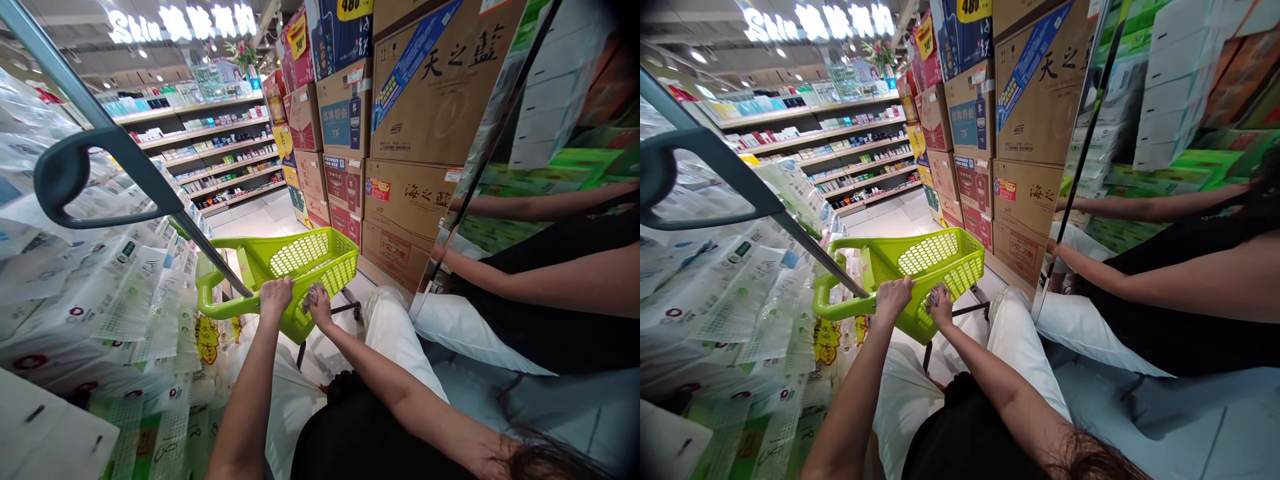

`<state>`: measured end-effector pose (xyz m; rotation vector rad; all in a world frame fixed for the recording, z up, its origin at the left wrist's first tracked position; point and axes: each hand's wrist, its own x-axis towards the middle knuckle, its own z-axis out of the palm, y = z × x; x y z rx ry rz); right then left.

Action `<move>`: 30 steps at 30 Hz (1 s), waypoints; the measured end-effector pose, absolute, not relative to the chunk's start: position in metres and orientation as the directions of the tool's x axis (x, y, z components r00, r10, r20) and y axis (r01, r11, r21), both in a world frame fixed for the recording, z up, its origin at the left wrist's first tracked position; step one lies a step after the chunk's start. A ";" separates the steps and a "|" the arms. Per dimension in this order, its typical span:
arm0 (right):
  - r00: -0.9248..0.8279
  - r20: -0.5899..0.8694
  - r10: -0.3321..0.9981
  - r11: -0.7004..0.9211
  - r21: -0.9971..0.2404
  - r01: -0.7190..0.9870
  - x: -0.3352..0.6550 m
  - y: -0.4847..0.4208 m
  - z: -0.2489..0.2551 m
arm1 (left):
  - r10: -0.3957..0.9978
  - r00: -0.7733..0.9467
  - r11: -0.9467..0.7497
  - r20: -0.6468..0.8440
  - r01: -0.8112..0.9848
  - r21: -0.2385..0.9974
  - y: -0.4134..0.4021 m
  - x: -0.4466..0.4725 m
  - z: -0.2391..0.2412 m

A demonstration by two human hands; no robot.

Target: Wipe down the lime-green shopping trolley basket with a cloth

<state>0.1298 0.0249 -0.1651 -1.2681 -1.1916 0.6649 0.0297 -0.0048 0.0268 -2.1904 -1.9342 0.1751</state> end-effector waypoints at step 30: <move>0.386 0.492 0.780 0.383 -0.864 0.327 0.132 0.021 -0.152 | 0.710 -0.427 0.299 0.560 0.903 0.309 -0.057 -0.011 0.023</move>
